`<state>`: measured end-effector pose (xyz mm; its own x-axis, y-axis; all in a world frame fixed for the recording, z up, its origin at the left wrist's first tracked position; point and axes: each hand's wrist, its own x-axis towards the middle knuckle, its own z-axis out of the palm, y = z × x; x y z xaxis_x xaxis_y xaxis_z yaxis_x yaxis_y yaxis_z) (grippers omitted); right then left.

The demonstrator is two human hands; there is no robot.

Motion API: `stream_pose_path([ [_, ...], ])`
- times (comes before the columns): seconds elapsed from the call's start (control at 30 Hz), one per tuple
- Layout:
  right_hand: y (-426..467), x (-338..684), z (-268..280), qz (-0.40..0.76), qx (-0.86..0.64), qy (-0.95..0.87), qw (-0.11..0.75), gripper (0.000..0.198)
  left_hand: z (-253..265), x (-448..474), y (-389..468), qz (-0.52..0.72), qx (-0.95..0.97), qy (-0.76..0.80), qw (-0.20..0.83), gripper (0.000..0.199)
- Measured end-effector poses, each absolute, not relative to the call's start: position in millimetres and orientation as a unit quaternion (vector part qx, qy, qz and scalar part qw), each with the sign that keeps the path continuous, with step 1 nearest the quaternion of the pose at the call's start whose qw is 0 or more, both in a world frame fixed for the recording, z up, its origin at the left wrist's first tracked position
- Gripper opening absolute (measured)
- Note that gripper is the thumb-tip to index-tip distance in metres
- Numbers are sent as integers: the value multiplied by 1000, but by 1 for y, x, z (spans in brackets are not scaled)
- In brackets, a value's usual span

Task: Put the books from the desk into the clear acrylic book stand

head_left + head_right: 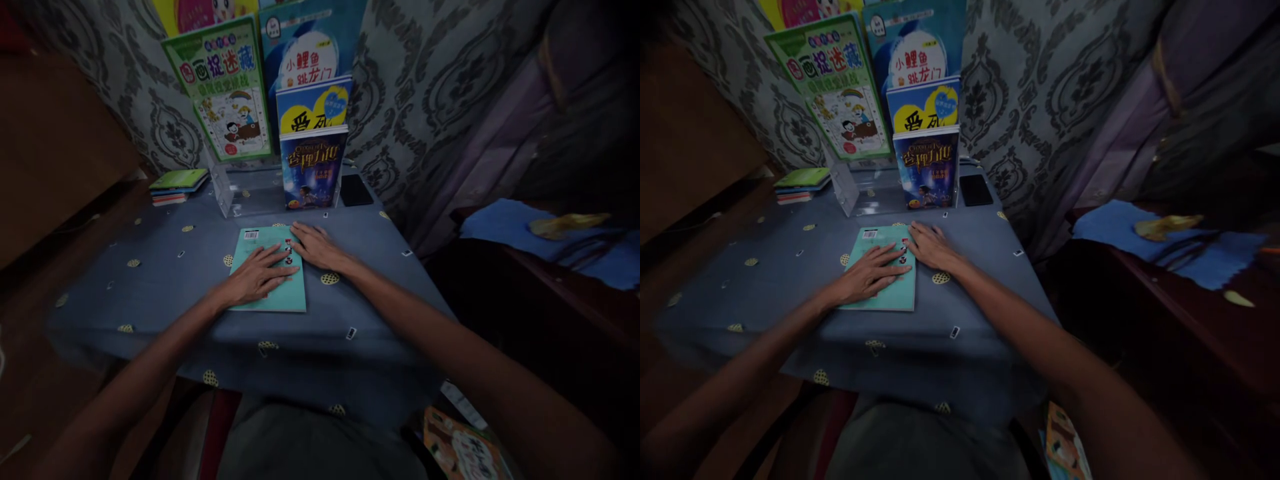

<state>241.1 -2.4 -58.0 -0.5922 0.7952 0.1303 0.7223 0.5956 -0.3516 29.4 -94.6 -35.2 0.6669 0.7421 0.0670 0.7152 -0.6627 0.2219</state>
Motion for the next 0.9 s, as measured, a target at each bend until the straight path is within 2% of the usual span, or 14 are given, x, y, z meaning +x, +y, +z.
stream_pose_path([
  [0.33,-4,241,-59,127,-431,-882,142,55,-26,28,-133,65,943,312,92,39],
  [0.53,-10,235,-64,51,-436,-880,183,48,-33,33,-139,106,944,311,32,36],
  [0.73,-27,242,-67,38,-350,-915,197,43,-51,31,-174,191,900,387,-61,33],
  [0.9,-56,255,-69,74,-215,-943,242,40,-64,1,-206,273,805,520,-87,31],
])
